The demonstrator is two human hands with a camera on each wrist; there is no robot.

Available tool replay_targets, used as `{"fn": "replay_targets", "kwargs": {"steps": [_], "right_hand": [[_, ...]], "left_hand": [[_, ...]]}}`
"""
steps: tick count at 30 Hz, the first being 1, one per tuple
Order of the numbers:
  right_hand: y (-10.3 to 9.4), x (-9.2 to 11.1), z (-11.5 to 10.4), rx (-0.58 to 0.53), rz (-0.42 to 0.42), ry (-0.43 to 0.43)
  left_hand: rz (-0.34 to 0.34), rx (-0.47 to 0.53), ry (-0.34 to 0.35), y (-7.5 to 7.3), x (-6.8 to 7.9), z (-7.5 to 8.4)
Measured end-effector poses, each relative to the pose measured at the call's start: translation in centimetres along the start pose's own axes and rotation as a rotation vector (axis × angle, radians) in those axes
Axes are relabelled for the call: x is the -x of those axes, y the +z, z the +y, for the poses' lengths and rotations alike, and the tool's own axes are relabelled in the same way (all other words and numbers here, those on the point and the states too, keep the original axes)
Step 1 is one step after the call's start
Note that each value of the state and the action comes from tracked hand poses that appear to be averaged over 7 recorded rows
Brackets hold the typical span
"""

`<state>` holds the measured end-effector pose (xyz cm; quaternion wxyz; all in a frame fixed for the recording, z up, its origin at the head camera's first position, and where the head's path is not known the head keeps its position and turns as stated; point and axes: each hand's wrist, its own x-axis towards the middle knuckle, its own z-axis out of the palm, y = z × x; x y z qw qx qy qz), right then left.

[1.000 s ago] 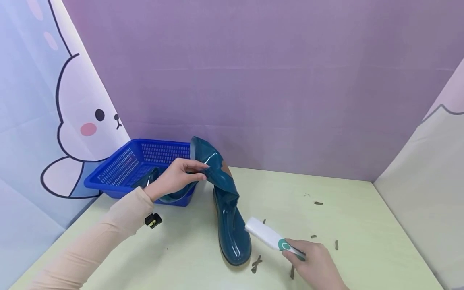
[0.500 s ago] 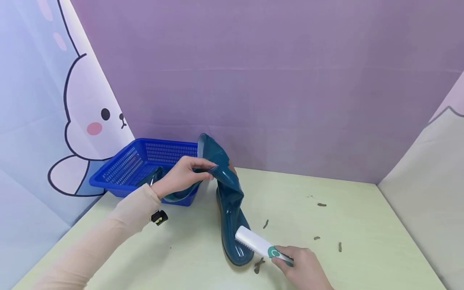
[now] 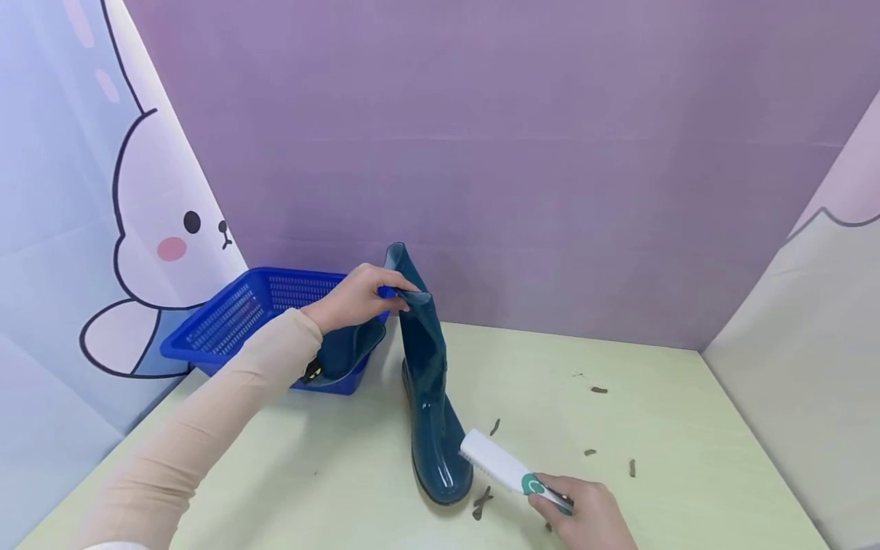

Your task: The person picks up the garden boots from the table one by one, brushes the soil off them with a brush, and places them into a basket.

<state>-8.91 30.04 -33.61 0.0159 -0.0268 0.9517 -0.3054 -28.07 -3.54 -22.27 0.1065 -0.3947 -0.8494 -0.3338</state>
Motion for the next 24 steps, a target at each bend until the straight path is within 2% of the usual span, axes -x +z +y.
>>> {"fn": "replay_targets", "kwargs": {"steps": [3, 8, 11, 14, 20, 24], "right_hand": [[0.1, 0.1, 0.2, 0.004, 0.010, 0.002], [0.3, -0.1, 0.2, 0.000, 0.023, -0.012], [0.4, -0.3, 0.2, -0.002, 0.021, -0.008], [0.4, -0.3, 0.1, -0.007, 0.007, -0.003], [0.6, -0.5, 0.2, -0.010, -0.007, -0.006], [0.7, -0.5, 0.4, -0.023, -0.018, -0.011]], "left_hand": [[0.064, 0.036, 0.014, 0.1, 0.4, -0.9], [0.182, 0.141, 0.066, 0.2, 1.1, -1.5], [0.210, 0.209, 0.094, 0.0, 1.1, -1.5], [0.175, 0.243, 0.114, -0.4, 0.8, -1.4], [0.091, 0.242, 0.168, -1.8, 0.0, -0.7], [0.021, 0.234, 0.133, -1.5, 0.3, -0.4]]}}
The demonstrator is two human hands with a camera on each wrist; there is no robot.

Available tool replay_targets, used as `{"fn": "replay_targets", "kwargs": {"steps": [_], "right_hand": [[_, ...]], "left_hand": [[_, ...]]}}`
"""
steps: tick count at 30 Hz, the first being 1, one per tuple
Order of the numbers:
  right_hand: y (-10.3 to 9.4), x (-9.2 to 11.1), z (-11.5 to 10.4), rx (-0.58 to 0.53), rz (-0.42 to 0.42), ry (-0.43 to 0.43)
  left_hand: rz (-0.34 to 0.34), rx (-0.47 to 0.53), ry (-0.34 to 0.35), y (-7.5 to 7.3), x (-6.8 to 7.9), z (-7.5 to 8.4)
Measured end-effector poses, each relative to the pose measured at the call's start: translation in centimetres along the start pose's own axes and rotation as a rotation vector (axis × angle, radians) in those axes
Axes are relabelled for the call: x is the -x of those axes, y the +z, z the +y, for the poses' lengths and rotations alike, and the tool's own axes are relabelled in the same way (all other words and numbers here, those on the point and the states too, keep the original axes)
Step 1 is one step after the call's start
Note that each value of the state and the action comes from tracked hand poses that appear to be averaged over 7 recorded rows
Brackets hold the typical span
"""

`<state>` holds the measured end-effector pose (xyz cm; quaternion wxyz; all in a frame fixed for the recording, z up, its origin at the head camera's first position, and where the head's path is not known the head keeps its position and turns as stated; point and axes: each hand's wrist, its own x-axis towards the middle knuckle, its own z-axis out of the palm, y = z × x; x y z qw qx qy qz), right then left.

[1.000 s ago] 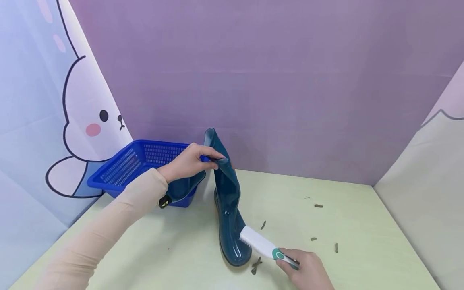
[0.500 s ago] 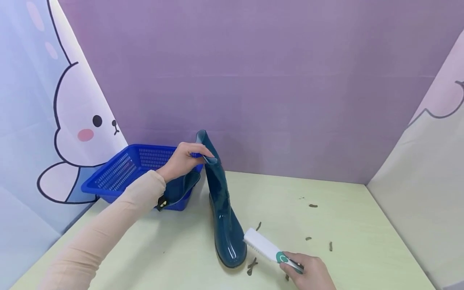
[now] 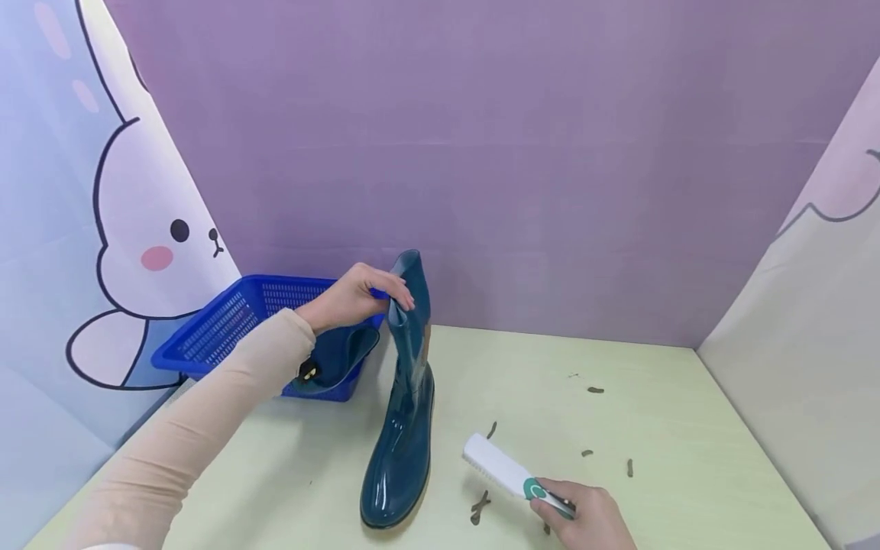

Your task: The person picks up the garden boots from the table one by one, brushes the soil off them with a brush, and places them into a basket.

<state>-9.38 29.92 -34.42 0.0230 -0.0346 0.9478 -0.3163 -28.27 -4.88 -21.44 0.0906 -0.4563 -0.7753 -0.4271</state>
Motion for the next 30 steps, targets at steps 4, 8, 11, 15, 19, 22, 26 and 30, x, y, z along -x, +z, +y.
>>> {"fn": "replay_targets", "kwargs": {"steps": [4, 8, 11, 15, 19, 22, 26, 30], "right_hand": [[0.1, -0.1, 0.1, -0.007, -0.005, -0.025], [0.1, -0.1, 0.2, 0.004, 0.015, -0.044], [0.1, -0.1, 0.2, -0.010, 0.010, -0.054], [0.2, -0.2, 0.1, -0.033, -0.012, -0.047], [0.2, -0.3, 0.0, -0.033, -0.011, -0.034], [0.2, -0.4, -0.1, -0.038, -0.015, -0.033], [0.2, -0.5, -0.2, -0.046, -0.023, -0.027], [0.3, -0.6, -0.4, -0.050, -0.027, -0.013]], "left_hand": [[0.001, -0.064, -0.033, 0.6, 0.9, 0.2], [-0.018, -0.165, 0.014, 1.4, 1.5, 1.2], [-0.043, -0.203, 0.033, 2.1, 1.9, 2.1], [0.014, -0.221, -0.008, 3.6, 2.4, 3.2], [0.168, -0.192, -0.120, 5.1, 2.8, 3.7], [0.279, -0.134, -0.204, 5.8, 3.1, 4.0], [0.365, -0.061, -0.290, 6.2, 3.5, 4.3], [0.404, 0.052, -0.390, 6.1, 3.8, 5.8]]}}
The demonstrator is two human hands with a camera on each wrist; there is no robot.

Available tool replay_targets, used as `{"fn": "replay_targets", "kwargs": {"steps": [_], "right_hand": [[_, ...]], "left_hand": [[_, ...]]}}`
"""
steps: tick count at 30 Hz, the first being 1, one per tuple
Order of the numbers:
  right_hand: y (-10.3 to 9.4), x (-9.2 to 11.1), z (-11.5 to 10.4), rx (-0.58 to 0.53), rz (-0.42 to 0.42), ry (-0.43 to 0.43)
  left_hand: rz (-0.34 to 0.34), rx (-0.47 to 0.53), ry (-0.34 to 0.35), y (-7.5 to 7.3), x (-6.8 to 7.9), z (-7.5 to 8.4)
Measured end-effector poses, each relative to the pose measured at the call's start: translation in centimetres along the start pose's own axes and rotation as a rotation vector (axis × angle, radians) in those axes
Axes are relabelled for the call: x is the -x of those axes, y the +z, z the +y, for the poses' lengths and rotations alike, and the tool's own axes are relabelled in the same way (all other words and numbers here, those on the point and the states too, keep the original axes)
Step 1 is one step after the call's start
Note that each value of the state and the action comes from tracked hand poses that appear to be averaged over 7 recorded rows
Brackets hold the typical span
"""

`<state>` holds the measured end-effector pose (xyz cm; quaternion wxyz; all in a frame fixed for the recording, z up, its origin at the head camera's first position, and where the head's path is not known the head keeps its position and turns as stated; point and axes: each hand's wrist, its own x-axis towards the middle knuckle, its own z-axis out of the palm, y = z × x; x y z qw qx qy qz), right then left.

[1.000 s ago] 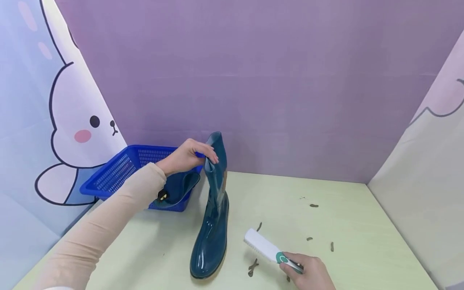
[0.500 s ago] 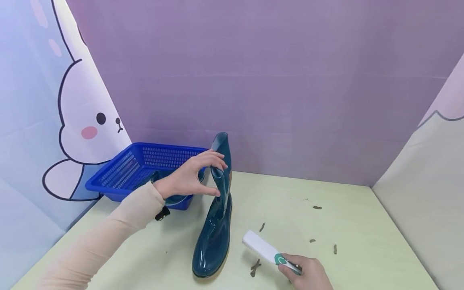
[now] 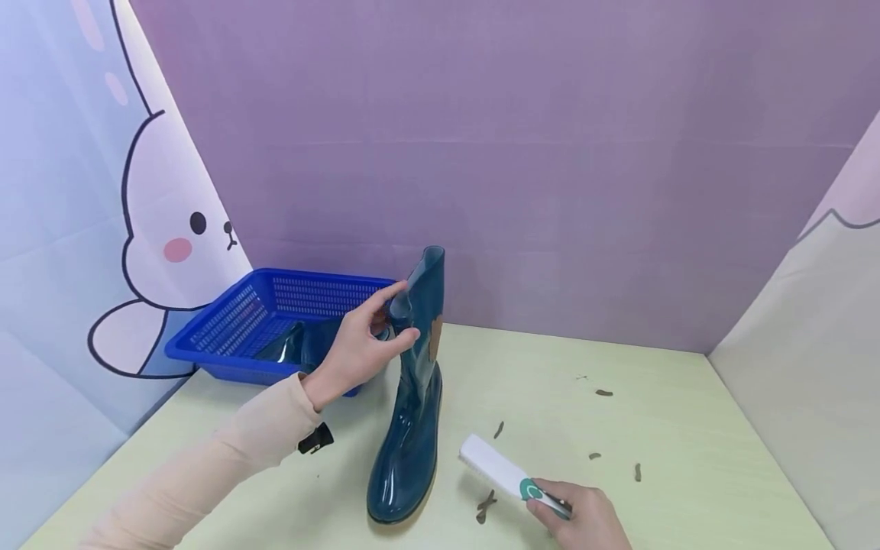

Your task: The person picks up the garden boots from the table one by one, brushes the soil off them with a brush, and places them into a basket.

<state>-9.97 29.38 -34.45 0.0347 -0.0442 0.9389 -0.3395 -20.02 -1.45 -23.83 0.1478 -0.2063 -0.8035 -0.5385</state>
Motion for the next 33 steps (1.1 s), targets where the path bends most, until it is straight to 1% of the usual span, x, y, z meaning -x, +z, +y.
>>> {"fn": "replay_targets", "kwargs": {"steps": [2, 4, 6, 8, 10, 13, 15, 17, 19, 21, 24, 26, 29, 33], "right_hand": [[0.1, -0.1, -0.1, -0.009, -0.005, -0.001], [0.2, -0.3, -0.3, -0.018, -0.007, 0.000], [0.2, -0.5, -0.6, -0.025, -0.006, -0.007], [0.3, -0.8, -0.9, -0.025, -0.002, -0.017], [0.5, -1.0, -1.2, -0.037, 0.007, -0.036], [0.8, -1.3, -1.7, -0.058, 0.029, -0.063], [1.0, -1.6, -2.2, -0.087, 0.052, -0.057], [1.1, -2.0, -2.8, -0.113, 0.093, -0.049], [1.3, -2.6, -3.3, -0.135, 0.152, -0.061], [1.4, -3.3, -3.8, -0.165, 0.221, -0.096], [1.7, -4.8, -4.8, -0.221, 0.294, -0.174], [1.9, -5.9, -5.6, -0.275, 0.313, -0.202], [2.3, -7.6, -6.9, -0.348, 0.332, -0.219], [2.9, -9.3, -8.4, -0.398, 0.360, -0.253]], "left_hand": [[0.012, 0.038, -0.047, -0.3, 0.6, 1.1], [0.026, 0.052, -0.070, -0.5, 0.9, 1.7], [0.050, 0.051, -0.060, -0.6, 0.9, 1.3], [0.077, 0.054, -0.039, -0.7, 0.8, 0.1], [0.106, 0.051, -0.044, -0.9, 0.8, -1.1], [0.134, 0.062, -0.080, -1.6, 1.3, -1.9], [0.138, 0.073, -0.118, -2.0, 1.7, -2.4], [0.137, 0.088, -0.145, -2.4, 2.0, -2.7], [0.130, 0.100, -0.165, -2.6, 2.2, -2.9], [0.122, 0.108, -0.172, -2.6, 2.4, -3.0], [0.130, 0.120, -0.185, -2.8, 2.9, -3.4], [0.154, 0.124, -0.195, -2.9, 3.4, -3.7], [0.193, 0.120, -0.219, -3.1, 4.2, -4.2], [0.194, 0.107, -0.237, -3.0, 4.9, -4.7]]}}
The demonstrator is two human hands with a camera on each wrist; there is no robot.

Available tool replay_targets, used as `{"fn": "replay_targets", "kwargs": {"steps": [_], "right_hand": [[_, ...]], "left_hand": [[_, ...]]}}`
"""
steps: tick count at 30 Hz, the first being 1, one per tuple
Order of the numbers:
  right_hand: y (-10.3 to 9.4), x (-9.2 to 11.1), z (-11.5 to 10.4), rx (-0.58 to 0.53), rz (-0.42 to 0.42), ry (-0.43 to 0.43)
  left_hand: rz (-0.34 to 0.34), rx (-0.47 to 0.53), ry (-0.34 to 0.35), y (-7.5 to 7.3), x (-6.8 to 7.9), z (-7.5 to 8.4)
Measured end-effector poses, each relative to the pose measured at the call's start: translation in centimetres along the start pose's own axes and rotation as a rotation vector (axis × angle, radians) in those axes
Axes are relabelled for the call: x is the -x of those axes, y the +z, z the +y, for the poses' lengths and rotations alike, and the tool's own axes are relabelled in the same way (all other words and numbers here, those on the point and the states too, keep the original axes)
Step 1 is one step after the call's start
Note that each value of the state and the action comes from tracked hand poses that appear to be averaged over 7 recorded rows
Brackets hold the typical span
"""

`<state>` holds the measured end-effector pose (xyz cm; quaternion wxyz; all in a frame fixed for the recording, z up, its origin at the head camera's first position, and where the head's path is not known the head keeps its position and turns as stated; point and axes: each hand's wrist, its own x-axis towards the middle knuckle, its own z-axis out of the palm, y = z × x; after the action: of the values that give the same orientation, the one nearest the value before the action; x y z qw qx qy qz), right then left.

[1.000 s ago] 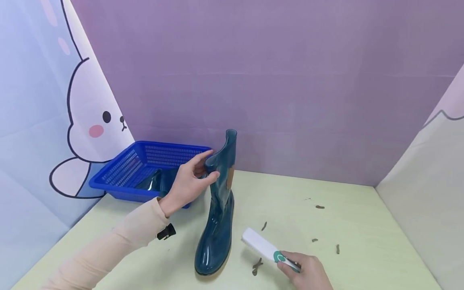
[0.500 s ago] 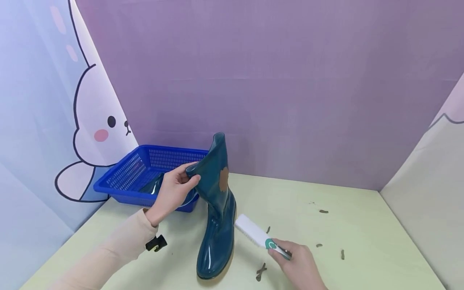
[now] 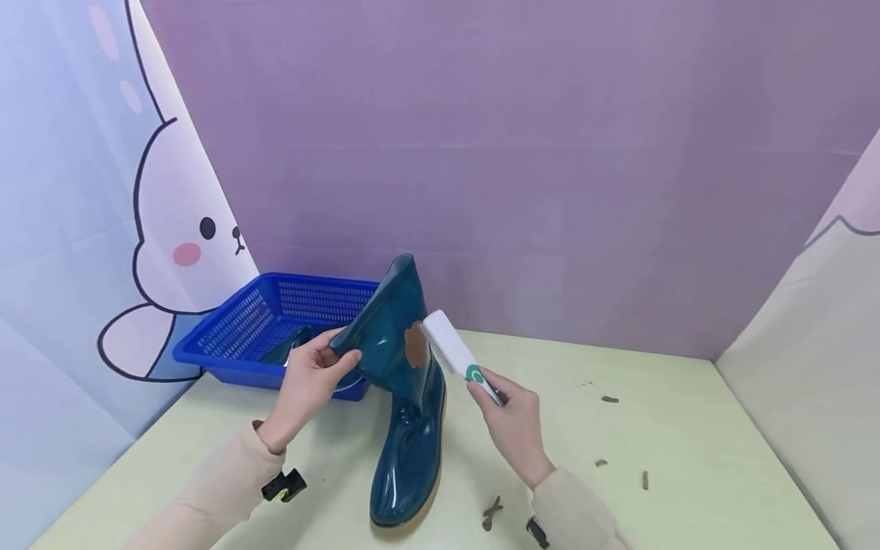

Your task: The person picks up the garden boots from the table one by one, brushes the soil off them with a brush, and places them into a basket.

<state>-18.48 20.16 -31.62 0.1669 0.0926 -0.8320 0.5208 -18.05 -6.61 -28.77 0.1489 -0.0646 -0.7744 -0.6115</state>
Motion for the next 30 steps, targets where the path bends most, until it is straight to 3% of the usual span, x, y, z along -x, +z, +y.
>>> {"fn": "replay_targets", "kwargs": {"steps": [7, 10, 15, 22, 30], "right_hand": [[2.9, -1.5, -0.5, -0.113, 0.005, -0.121], [3.6, -1.6, -0.5, -0.107, 0.002, -0.156], [3.6, -1.2, -0.1, 0.015, -0.023, -0.163], [3.0, -1.1, 0.1, 0.205, -0.009, -0.258], [2.6, -1.1, 0.6, 0.289, -0.017, -0.271]], "left_hand": [[-0.005, -0.009, 0.007, 0.2, 0.4, -0.3], [-0.011, -0.005, 0.021, 0.2, 0.7, -0.2], [-0.026, 0.002, 0.008, 0.0, 1.0, 0.0], [-0.032, 0.017, -0.011, -0.4, 1.0, -0.1], [-0.035, 0.018, -0.024, -0.8, 0.7, -0.7]]}}
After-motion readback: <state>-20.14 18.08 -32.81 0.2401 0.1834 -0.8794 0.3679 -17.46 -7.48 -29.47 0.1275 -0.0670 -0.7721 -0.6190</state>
